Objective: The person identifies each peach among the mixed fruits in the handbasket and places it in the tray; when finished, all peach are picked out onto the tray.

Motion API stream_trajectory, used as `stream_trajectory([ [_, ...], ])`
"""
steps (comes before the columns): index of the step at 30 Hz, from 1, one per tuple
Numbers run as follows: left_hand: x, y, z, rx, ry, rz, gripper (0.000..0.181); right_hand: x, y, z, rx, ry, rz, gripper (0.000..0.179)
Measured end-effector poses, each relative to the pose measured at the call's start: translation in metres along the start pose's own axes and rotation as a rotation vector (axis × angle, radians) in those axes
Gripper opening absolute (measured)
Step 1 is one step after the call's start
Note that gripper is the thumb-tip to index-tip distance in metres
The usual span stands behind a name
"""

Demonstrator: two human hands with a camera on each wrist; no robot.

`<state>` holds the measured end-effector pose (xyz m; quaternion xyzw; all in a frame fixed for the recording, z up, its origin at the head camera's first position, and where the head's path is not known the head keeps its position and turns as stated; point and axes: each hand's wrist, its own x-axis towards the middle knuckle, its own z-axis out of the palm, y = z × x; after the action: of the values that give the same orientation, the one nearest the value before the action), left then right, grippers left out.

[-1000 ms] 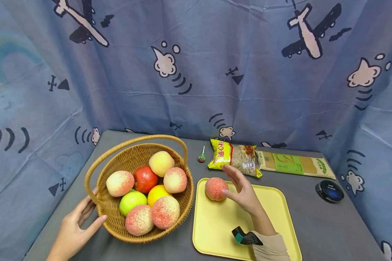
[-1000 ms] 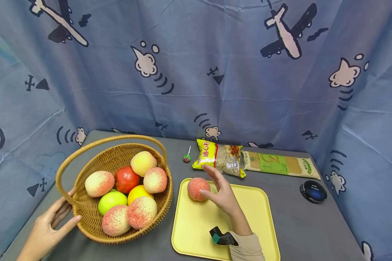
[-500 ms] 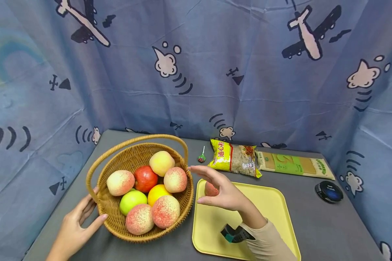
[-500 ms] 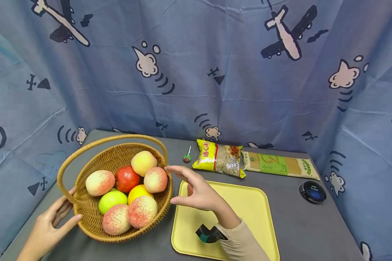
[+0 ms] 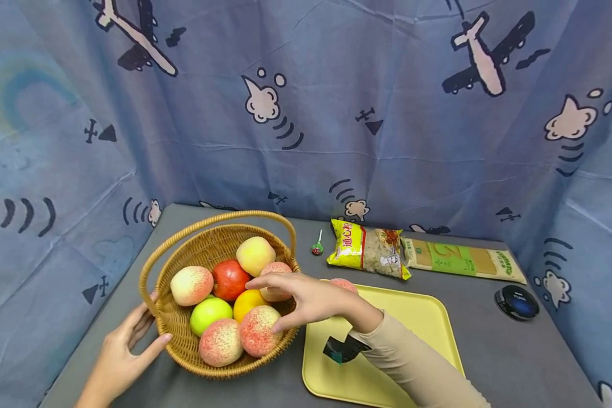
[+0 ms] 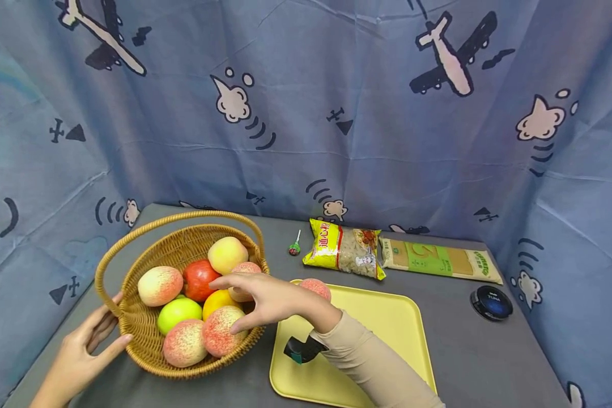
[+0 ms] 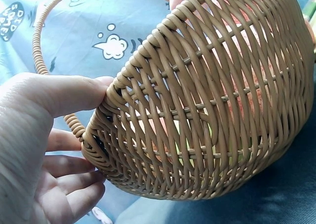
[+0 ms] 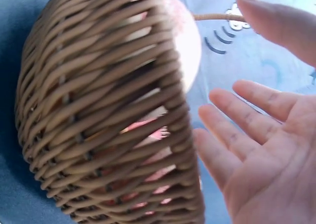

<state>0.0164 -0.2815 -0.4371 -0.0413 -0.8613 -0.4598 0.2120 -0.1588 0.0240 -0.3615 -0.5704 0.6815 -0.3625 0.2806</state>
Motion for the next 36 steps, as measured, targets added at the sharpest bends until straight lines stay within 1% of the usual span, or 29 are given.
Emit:
stream_trajectory([
  [3, 0.0, 0.001, 0.0, 0.002, -0.003, -0.008, 0.077, 0.006, 0.001, 0.0, 0.005, -0.077, 0.03, 0.071],
  [6, 0.0, 0.001, 0.0, -0.004, -0.003, -0.005, 0.078, 0.01, 0.003, 0.001, -0.012, -0.132, 0.053, 0.07],
  [10, 0.0, 0.0, 0.0, 0.002, 0.0, 0.005, 0.077, 0.013, 0.006, 0.003, -0.082, -0.176, 0.058, 0.068],
  [12, 0.0, -0.001, 0.0, 0.009, 0.003, 0.011, 0.077, 0.015, 0.006, 0.003, -0.1, -0.193, 0.062, 0.066],
  [21, 0.001, 0.0, 0.001, 0.013, 0.012, 0.008, 0.078, 0.019, 0.003, 0.004, -0.186, -0.248, 0.067, 0.064],
  [26, 0.002, 0.001, 0.001, 0.011, 0.011, 0.011, 0.078, 0.019, 0.003, 0.004, -0.209, -0.267, 0.077, 0.064],
  [31, 0.0, 0.001, 0.001, 0.017, 0.005, 0.003, 0.078, 0.02, 0.003, 0.005, -0.204, -0.263, 0.081, 0.062],
  [36, 0.0, 0.001, 0.0, 0.016, 0.011, 0.007, 0.078, 0.018, 0.004, 0.006, -0.196, -0.226, 0.054, 0.061],
])
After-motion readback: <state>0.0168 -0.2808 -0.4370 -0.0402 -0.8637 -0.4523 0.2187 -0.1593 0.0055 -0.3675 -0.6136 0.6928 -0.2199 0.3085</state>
